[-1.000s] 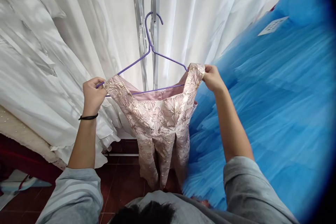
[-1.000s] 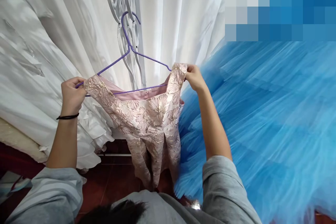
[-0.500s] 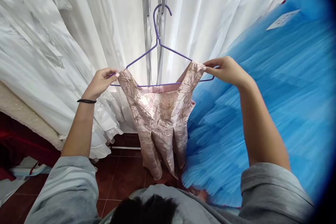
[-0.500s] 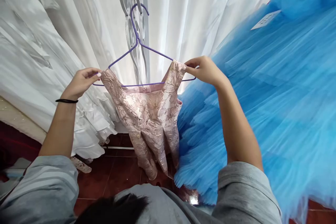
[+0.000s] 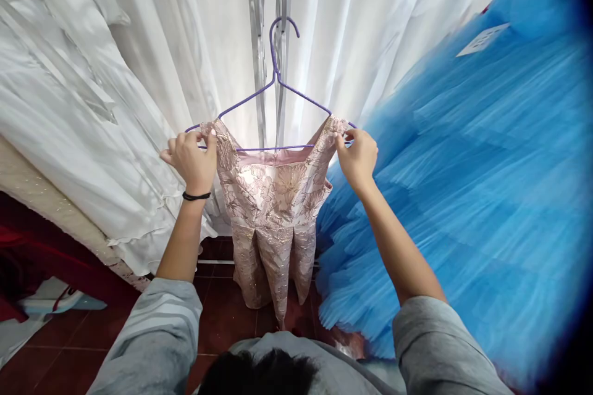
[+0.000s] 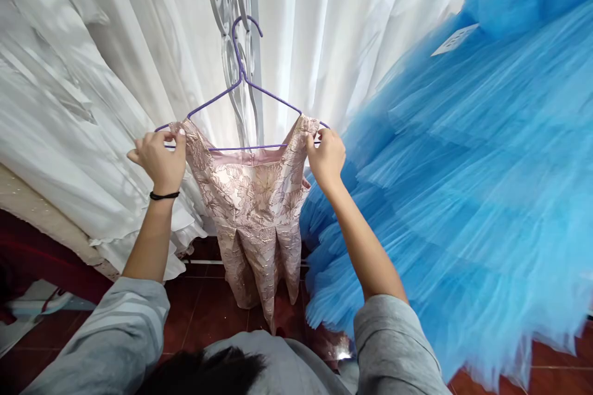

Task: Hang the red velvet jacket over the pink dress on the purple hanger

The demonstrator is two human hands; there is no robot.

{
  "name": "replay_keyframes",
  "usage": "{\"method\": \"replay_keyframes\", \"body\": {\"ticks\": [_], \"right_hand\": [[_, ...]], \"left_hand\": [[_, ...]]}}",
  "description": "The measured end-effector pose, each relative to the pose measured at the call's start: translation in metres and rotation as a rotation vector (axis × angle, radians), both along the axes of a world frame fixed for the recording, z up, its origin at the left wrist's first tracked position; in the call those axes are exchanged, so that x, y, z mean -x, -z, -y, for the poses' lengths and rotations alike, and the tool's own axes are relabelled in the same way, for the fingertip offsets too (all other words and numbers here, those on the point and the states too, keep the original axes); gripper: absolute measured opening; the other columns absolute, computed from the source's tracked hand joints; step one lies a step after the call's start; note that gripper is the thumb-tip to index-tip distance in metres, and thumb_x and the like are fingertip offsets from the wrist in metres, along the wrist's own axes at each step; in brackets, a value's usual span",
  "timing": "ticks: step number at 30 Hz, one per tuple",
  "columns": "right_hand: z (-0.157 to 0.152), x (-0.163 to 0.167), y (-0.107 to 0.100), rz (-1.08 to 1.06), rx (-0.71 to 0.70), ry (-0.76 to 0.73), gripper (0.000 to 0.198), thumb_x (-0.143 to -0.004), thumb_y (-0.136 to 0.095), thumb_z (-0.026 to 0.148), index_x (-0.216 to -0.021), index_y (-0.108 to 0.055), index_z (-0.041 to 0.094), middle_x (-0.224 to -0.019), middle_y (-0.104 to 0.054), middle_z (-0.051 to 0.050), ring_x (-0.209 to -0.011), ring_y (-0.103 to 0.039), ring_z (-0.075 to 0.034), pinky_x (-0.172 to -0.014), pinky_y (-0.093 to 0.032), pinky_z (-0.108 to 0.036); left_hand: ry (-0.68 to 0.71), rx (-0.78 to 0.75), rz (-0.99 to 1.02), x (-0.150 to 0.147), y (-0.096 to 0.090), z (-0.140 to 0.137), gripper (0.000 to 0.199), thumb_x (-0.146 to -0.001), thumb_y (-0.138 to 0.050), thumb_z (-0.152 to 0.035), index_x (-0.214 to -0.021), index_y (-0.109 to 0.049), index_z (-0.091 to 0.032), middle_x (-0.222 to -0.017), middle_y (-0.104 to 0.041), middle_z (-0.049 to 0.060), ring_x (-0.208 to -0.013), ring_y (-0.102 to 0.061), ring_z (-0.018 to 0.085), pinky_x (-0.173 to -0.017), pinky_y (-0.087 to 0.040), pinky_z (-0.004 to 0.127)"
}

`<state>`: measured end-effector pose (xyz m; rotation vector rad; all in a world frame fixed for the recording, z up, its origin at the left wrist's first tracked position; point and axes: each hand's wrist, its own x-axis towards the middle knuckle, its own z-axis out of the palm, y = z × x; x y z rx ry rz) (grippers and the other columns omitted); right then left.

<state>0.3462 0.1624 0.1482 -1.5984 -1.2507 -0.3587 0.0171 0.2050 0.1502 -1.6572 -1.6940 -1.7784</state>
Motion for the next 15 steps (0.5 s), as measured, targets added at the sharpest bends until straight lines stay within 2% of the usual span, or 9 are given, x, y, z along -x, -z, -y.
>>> {"method": "replay_keyframes", "body": {"ticks": [3,6,9,12,15], "right_hand": [[-0.005,0.01,0.0,-0.192,-0.016,-0.135,0.017,-0.084,-0.06,0.034,-0.08,-0.063,0.017,-0.085,-0.069,-0.007,-0.081,-0.063,-0.021,-0.084,-0.049,-0.037],[-0.005,0.018,0.006,-0.329,-0.146,-0.158,0.015,-0.081,-0.061,0.032,-0.075,-0.057,0.019,-0.078,-0.065,-0.002,-0.075,-0.061,-0.017,-0.079,-0.049,-0.032],[0.001,0.019,0.017,-0.406,-0.187,-0.169,0.02,-0.081,-0.06,0.036,-0.072,-0.049,0.021,-0.072,-0.058,0.001,-0.065,-0.056,-0.014,-0.067,-0.047,-0.028],[0.01,0.016,0.02,-0.375,-0.124,-0.149,0.019,-0.083,-0.058,0.035,-0.073,-0.048,0.021,-0.069,-0.055,0.002,-0.061,-0.054,-0.014,-0.061,-0.045,-0.027],[0.018,0.02,0.012,-0.203,-0.125,-0.032,0.01,-0.085,-0.054,0.029,-0.087,-0.058,0.019,-0.091,-0.064,-0.007,-0.075,-0.06,-0.018,-0.071,-0.049,-0.032]], "left_hand": [[-0.01,0.022,0.036,-0.004,0.0,-0.001,0.026,-0.085,-0.061,-0.034,-0.067,-0.051,-0.02,-0.079,-0.058,0.007,-0.098,-0.058,0.03,-0.1,-0.035,0.051],[0.031,-0.018,0.107,0.002,0.0,-0.004,0.022,-0.087,-0.057,-0.032,-0.069,-0.056,-0.019,-0.071,-0.056,0.002,-0.081,-0.059,0.022,-0.087,-0.043,0.036],[0.113,-0.009,0.11,0.011,0.002,-0.004,0.021,-0.085,-0.056,-0.03,-0.066,-0.056,-0.019,-0.066,-0.055,0.0,-0.069,-0.054,0.016,-0.077,-0.042,0.03],[0.147,0.054,0.044,0.017,0.003,-0.002,0.028,-0.083,-0.058,-0.029,-0.058,-0.052,-0.018,-0.058,-0.048,-0.002,-0.063,-0.048,0.014,-0.077,-0.041,0.029],[0.226,0.068,0.062,0.021,-0.002,-0.001,0.028,-0.082,-0.058,-0.029,-0.056,-0.052,-0.018,-0.056,-0.045,-0.003,-0.062,-0.046,0.013,-0.07,-0.04,0.027]]}}
